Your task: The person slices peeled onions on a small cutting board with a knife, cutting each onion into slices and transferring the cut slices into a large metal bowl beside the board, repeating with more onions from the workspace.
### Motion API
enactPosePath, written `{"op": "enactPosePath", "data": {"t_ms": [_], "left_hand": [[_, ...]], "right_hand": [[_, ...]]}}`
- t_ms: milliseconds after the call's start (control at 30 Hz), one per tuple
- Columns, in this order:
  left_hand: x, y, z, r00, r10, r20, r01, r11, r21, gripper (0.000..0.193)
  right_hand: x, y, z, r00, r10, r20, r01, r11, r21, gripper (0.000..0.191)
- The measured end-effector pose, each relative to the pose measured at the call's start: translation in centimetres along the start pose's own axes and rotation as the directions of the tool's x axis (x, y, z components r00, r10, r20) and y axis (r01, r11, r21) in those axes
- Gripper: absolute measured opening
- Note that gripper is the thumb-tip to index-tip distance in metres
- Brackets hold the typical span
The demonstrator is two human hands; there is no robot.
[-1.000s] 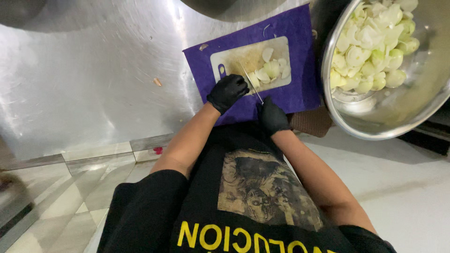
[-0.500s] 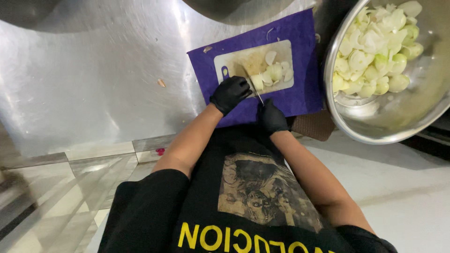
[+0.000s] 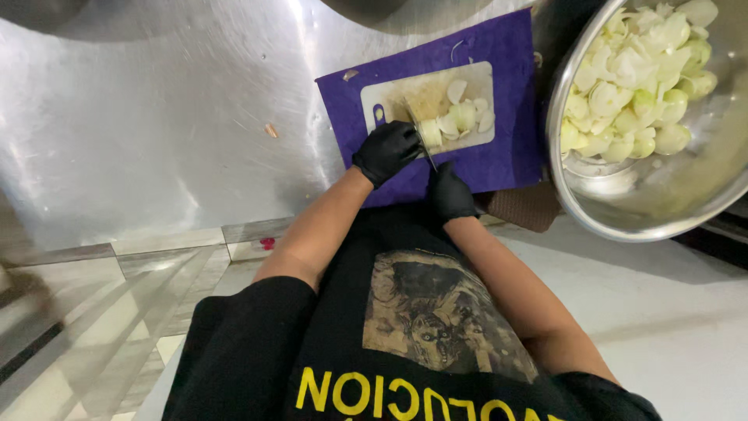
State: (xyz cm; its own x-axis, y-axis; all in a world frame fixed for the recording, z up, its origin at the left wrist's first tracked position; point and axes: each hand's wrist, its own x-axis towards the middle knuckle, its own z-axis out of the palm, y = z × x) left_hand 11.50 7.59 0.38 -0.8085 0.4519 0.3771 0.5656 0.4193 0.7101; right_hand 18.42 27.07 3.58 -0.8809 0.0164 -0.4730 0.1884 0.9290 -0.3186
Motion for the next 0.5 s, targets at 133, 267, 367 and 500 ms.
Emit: {"op": "enactPosePath", "data": {"t_ms": [133,267,367,500], "left_hand": [[0.2,0.0,-0.1,0.999,0.009,0.038,-0.01,0.999,0.042,0.012],[0.0,0.1,-0.2,1.0,0.002,-0.001,-0.002,1.0,-0.007,0.01],[-0.2,0.0,0.0,1.0,0.02,-0.011,-0.02,1.0,0.022,0.009],[-0.5,0.0,0.3,0.998,-0.029,0.052,0.027,0.999,0.036,0.012]], "right_hand": [[-0.4,0.7,-1.6,0.998,-0.058,0.034,0.061,0.994,-0.093,0.032],[-2.2,0.2,-2.5,0.998,-0.015,0.067,0.019,0.998,-0.059,0.035],[-2.1,0.2,-1.5,0.997,0.027,0.072,-0.023,0.998,-0.051,0.036],[-0.3,0.6,0.3,1.0,-0.008,0.009,0.009,0.995,-0.097,0.031]]}}
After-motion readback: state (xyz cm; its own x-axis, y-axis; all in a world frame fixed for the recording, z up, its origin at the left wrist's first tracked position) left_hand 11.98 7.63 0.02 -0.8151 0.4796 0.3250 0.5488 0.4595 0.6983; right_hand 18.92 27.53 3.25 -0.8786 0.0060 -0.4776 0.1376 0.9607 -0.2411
